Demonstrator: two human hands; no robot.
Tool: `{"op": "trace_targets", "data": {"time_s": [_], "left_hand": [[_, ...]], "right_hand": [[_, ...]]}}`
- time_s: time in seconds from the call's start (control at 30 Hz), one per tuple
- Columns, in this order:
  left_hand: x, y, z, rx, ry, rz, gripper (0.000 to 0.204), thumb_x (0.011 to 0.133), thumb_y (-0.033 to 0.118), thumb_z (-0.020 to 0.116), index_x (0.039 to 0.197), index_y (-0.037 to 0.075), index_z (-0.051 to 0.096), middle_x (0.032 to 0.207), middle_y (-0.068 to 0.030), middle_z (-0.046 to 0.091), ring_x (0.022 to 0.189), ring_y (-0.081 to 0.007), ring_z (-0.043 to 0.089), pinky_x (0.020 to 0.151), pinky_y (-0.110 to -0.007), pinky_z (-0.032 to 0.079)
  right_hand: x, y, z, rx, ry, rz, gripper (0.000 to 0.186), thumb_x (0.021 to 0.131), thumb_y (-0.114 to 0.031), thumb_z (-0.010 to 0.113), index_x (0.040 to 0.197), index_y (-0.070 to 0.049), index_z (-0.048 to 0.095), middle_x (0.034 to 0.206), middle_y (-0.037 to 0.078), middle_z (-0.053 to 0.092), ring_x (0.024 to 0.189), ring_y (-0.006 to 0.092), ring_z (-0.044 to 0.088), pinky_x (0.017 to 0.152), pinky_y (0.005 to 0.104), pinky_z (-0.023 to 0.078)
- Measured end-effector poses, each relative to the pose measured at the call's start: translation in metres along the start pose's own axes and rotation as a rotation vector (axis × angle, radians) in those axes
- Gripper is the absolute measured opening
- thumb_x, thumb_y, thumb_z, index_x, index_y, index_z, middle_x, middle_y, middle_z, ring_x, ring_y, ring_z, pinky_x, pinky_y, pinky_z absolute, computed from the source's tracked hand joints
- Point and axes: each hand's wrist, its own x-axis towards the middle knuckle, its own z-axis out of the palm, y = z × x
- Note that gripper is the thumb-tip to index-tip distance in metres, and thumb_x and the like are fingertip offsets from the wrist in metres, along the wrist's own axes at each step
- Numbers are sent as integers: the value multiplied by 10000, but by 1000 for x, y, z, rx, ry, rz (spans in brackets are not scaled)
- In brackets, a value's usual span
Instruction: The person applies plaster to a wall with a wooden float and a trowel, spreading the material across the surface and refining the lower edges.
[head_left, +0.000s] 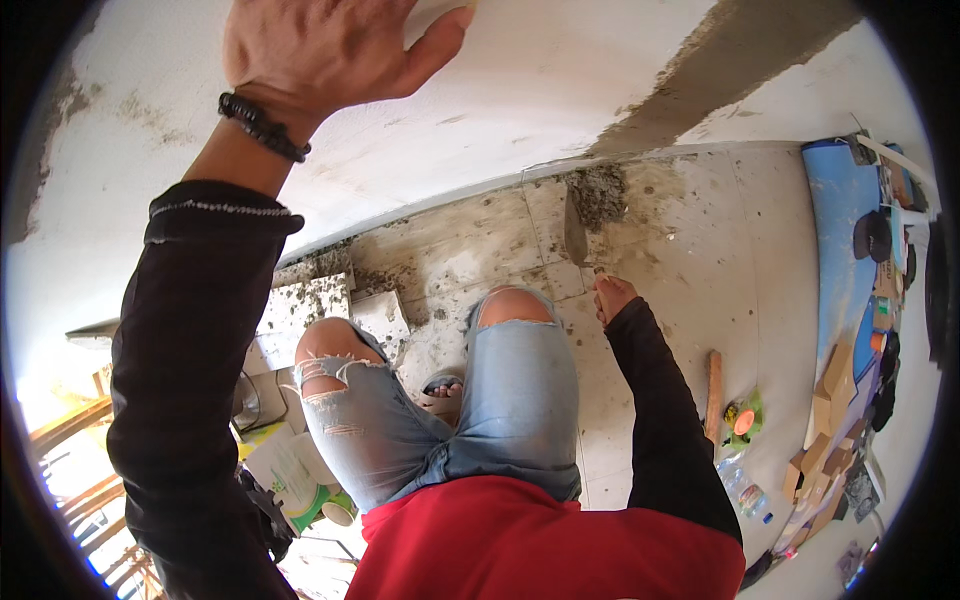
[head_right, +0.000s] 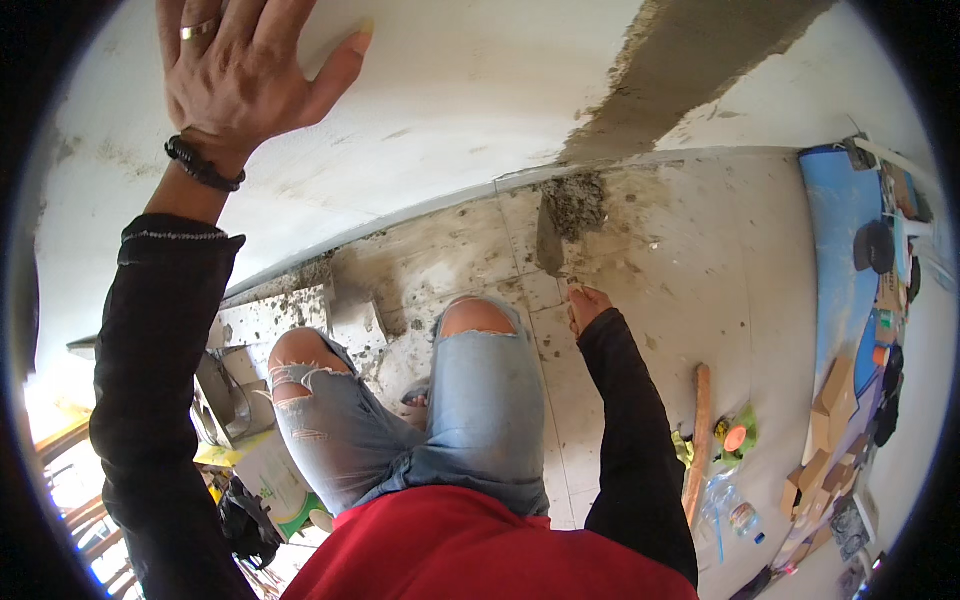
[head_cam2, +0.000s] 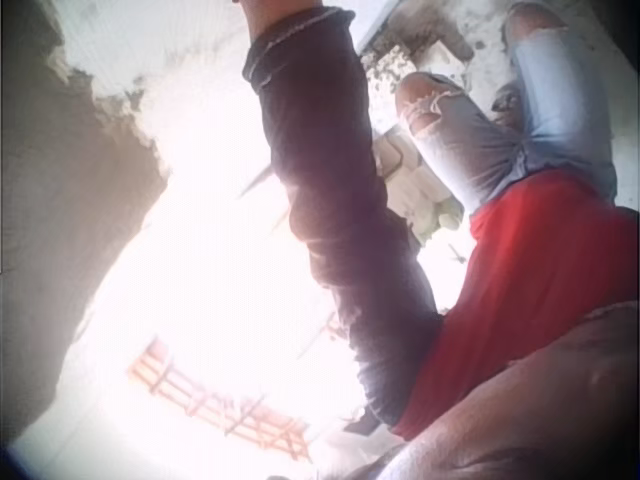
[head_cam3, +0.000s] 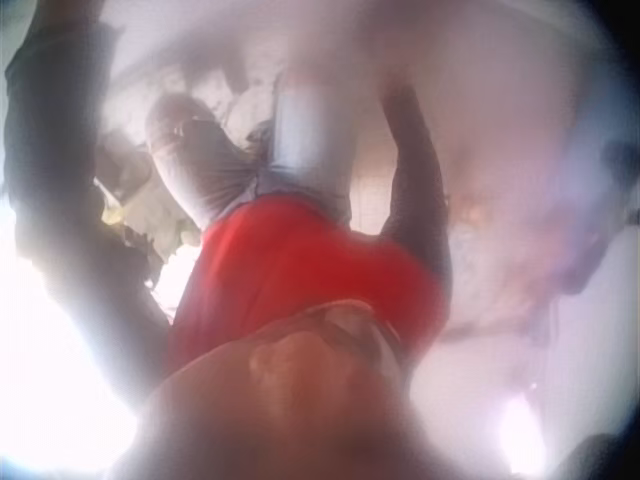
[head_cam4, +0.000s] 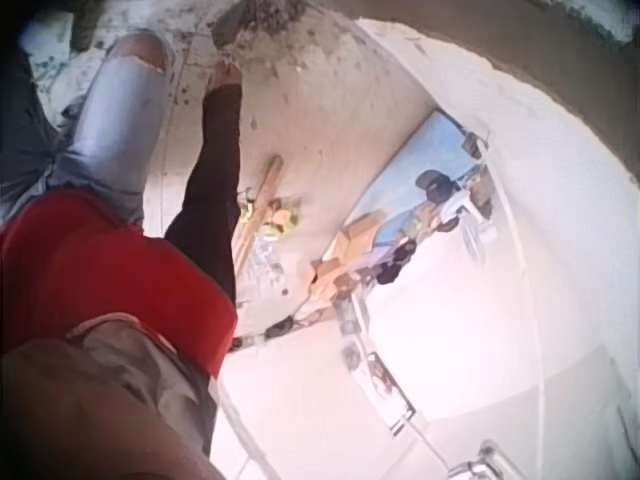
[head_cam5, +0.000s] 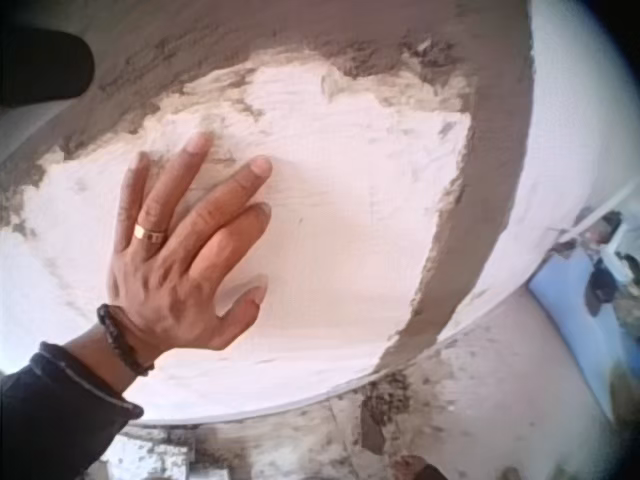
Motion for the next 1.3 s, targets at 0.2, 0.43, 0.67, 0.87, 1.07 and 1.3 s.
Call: {"op": "trace_targets", "data": {"time_s": [0.2, 0.43, 0.67, 0.87, 1.07, 1.3], "left_hand": [[0, 4, -7, 129, -54, 83, 357, 793, 323, 582, 1074, 105, 618, 1408, -60, 502, 1398, -348, 304, 1139, -575, 165], [-6, -16, 8, 245, -42, 213, 366, 851, 351, 540, 1095, 83, 593, 1378, -114, 523, 1374, -405, 332, 1123, -598, 168], [1, 1, 16, 21, 144, 55, 495, 808, 491, 602, 1220, 216, 605, 1396, 39, 515, 1338, -255, 394, 1086, -437, 247], [1, 1, 14, 31, 134, 64, 496, 801, 495, 596, 1189, 186, 613, 1383, 4, 530, 1343, -288, 384, 1109, -446, 201], [2, 6, 11, 29, 122, 31, 466, 818, 480, 574, 1171, 179, 618, 1389, -8, 526, 1367, -306, 357, 1146, -451, 130], [1, 11, 8, 23, 85, 13, 452, 819, 442, 580, 1170, 159, 614, 1408, -8, 508, 1393, -298, 330, 1162, -469, 87]], "right_hand": [[-14, 45, 29, 306, 46, -145, 160, 915, -218, 557, 1000, -95, 499, 670, 59, 502, 452, 176, 496, 389, 334, 417], [47, 45, 92, 514, 510, -14, 173, 912, -169, 548, 1024, -120, 426, 681, 62, 465, 466, 191, 459, 371, 344, 371], [152, -32, 108, 855, 340, 221, 375, 932, -304, 521, 1275, -200, 410, 1149, 98, 480, 899, 214, 474, 755, 374, 389], [161, -93, 128, 1136, 377, 306, 417, 947, -311, 506, 1336, -203, 403, 1144, 76, 457, 986, 194, 443, 876, 391, 385], [164, -96, 128, 1086, 311, 86, 306, 976, -248, 493, 1257, -141, 435, 864, 69, 476, 686, 193, 473, 678, 407, 456], [106, -70, 92, 871, 364, -161, 167, 942, -193, 555, 1062, -110, 474, 709, 42, 457, 526, 179, 450, 479, 385, 408]]}}
